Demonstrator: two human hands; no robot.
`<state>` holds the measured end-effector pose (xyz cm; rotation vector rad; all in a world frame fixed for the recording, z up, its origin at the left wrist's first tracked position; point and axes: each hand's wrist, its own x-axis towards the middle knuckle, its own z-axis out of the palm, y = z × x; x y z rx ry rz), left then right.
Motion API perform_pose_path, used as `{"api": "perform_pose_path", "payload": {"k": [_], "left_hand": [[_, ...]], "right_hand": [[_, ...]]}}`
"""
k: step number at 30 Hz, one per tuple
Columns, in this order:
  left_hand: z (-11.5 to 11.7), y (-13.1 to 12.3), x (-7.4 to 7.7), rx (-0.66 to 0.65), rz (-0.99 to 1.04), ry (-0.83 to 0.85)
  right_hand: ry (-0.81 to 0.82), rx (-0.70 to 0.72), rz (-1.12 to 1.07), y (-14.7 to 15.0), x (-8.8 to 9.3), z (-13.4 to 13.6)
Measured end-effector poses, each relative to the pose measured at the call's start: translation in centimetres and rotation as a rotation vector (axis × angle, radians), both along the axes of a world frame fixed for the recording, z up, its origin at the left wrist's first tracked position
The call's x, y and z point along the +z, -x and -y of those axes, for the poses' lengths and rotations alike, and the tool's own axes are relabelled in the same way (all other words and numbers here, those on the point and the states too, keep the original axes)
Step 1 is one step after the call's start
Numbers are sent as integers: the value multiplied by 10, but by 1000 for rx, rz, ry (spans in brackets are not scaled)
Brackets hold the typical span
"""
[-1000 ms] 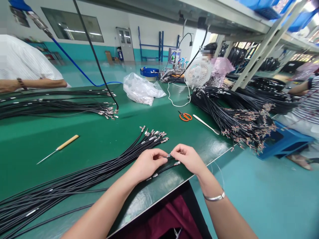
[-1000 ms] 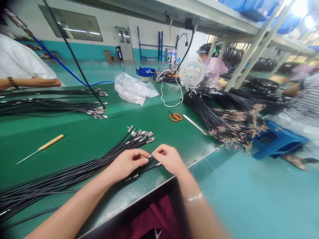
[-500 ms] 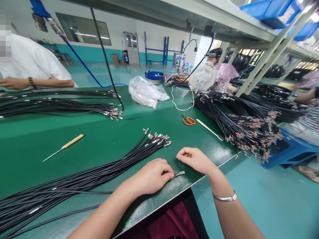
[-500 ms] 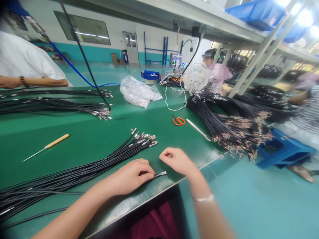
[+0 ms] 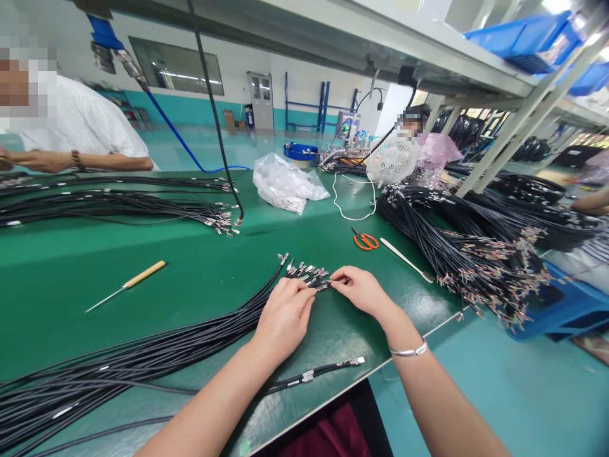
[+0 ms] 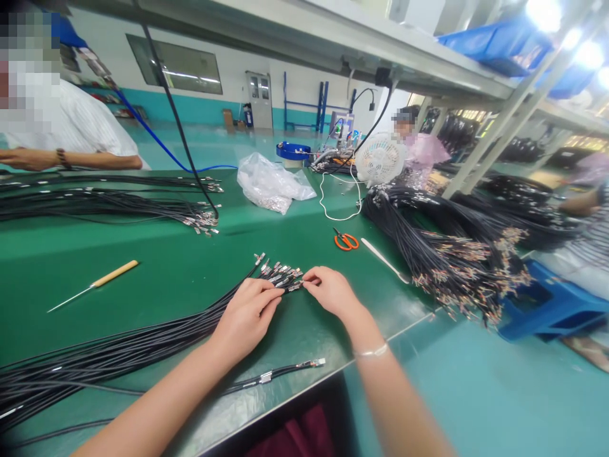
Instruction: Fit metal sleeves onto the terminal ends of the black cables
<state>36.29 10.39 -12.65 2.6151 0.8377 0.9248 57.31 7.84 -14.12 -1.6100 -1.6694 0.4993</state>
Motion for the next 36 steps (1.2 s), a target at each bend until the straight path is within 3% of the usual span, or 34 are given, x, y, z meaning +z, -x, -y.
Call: {"api": "perform_pose_path", "payload": {"k": [4,7,11,15,19,27,32,36], "left_hand": [[11,-8,6,-18,53,-14],[20,-13,10,-81,54,101],[29,-17,14,-135,76,321],[33,-18,16,-138,112,412],[34,-19,15,-147,109,414],[35,-18,7,-160,96,293],[37,-17,7,-172,162,253],[37,-18,15,-144,191,408]], "right_hand": [[-79,10,-218,12,11,27],[-135,60,-331,20,17,49],[-39,87,-652,22,14,65],[36,54,-868,20,5,71],[21,-6,-847,23,4,74],[-62,-107,-580,31,10,82],[-62,-32,-707,31,16,83],[-71,9,-756,30,16,79]]}}
